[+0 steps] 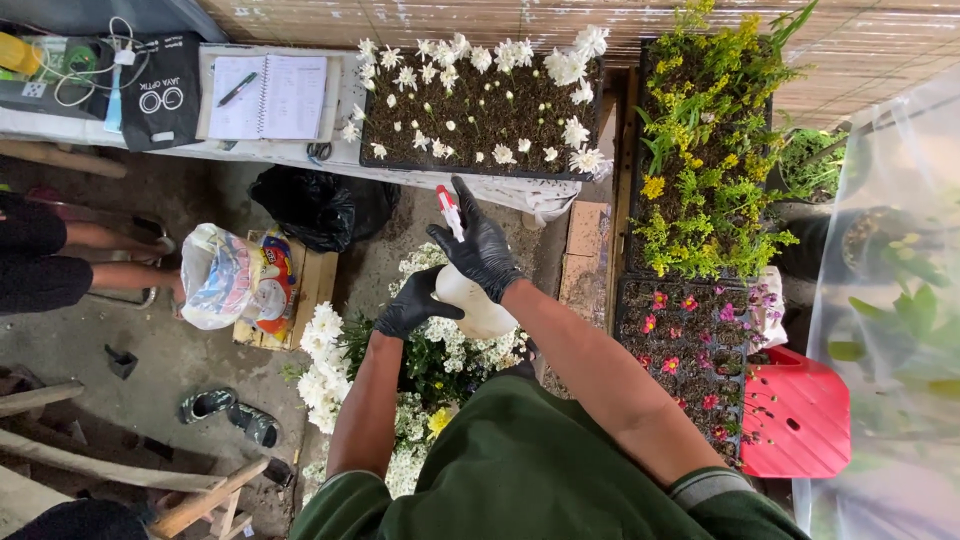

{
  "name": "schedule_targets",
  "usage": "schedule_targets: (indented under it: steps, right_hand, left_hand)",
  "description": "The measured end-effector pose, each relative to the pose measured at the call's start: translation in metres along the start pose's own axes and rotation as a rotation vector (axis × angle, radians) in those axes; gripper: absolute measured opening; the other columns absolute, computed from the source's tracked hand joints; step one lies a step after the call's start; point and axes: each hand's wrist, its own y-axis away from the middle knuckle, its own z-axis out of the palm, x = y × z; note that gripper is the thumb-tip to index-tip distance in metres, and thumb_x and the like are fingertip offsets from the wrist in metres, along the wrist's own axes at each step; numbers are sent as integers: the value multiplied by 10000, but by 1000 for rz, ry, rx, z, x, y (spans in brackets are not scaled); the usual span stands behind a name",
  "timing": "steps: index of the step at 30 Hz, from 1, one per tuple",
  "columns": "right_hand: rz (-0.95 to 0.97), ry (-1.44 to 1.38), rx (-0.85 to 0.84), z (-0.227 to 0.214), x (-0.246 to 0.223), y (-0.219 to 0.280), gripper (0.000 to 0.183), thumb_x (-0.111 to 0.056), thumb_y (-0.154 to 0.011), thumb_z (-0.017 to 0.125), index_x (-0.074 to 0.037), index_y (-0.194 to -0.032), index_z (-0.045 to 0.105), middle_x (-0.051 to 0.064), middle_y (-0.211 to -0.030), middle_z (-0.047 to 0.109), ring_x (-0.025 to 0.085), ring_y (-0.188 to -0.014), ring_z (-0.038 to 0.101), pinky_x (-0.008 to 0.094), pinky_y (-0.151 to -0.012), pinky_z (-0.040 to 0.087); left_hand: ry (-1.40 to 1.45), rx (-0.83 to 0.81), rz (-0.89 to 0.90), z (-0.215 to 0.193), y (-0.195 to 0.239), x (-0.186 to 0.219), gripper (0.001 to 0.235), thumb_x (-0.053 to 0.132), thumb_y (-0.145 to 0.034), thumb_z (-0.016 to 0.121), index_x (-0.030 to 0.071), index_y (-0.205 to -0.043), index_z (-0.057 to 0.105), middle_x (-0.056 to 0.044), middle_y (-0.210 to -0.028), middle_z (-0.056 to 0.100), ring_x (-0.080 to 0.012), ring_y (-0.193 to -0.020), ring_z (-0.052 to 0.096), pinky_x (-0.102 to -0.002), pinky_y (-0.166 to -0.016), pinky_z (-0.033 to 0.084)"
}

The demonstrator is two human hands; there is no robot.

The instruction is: Inspecting and watering trays of flowers using a hand-held spray bottle in a garden center.

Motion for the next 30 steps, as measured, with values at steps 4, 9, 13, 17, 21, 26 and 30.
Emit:
schedule_targets:
  steps: [4, 9, 13, 17, 21, 26, 30]
  right_hand:
    - [10, 4, 57, 4, -7, 1, 813, -298, -872, 778, -322, -1564, 352, 237, -976, 758, 452, -993, 709, 534, -767, 533]
    - [-70, -142, 54, 15, 10, -7, 888, -185, -838, 837, -317, -1581, 368, 187, -1045, 773, 332, -990, 756, 388, -920, 563]
    - [-31, -26, 40, 15, 11, -6, 845, -266, -841, 816, -348, -1555, 373, 234, -995, 757, 418, -994, 721, 500, -787, 577]
    - [-53, 8, 56, 12, 16, -2, 837, -319, -840, 815, -333, -1555, 380, 197, -898, 762, 416, -915, 732, 524, -720, 527]
    - [-105, -48, 30, 14, 25, -5, 896, -273, -824, 838, -313, -1567, 339, 147, -943, 777, 408, -919, 740, 487, -748, 551]
    - [-131, -31, 69, 16, 22, -8, 791, -242, -815, 837, -335, -1511, 473, 151, -813, 763, 360, -847, 755, 456, -709, 549]
    - [-118, -21, 27, 22, 26, -8, 858, -297, -814, 842, -307, -1553, 406, 186, -850, 762, 387, -859, 748, 480, -703, 540]
  left_hand:
    - [33, 9, -10, -4, -1, -7, 790, 192, -566, 1037, -11, -1241, 679, -241, -1183, 723, -423, -1198, 640, -540, -1040, 451]
    - [10, 14, -25, -6, 3, -8, 826, 205, -593, 1031, -43, -1283, 650, -290, -1220, 692, -494, -1219, 602, -580, -1053, 430]
    - [23, 9, -36, -4, 4, -5, 816, 187, -587, 1034, -13, -1285, 660, -256, -1232, 700, -447, -1231, 613, -557, -1064, 436]
    - [12, 6, -43, -5, 4, -8, 822, 231, -612, 1026, -14, -1302, 653, -269, -1251, 688, -477, -1241, 596, -576, -1072, 420]
    - [-2, 9, -41, -4, 4, -7, 836, 225, -603, 1031, -15, -1305, 645, -267, -1258, 684, -468, -1248, 593, -580, -1079, 417]
    - [-27, 5, -36, -2, 9, -2, 819, 263, -630, 1019, -7, -1309, 649, -267, -1264, 684, -485, -1238, 592, -588, -1067, 429]
    - [31, 26, -30, 2, 11, -12, 826, 248, -613, 1032, -11, -1299, 652, -253, -1239, 695, -467, -1232, 601, -578, -1055, 434]
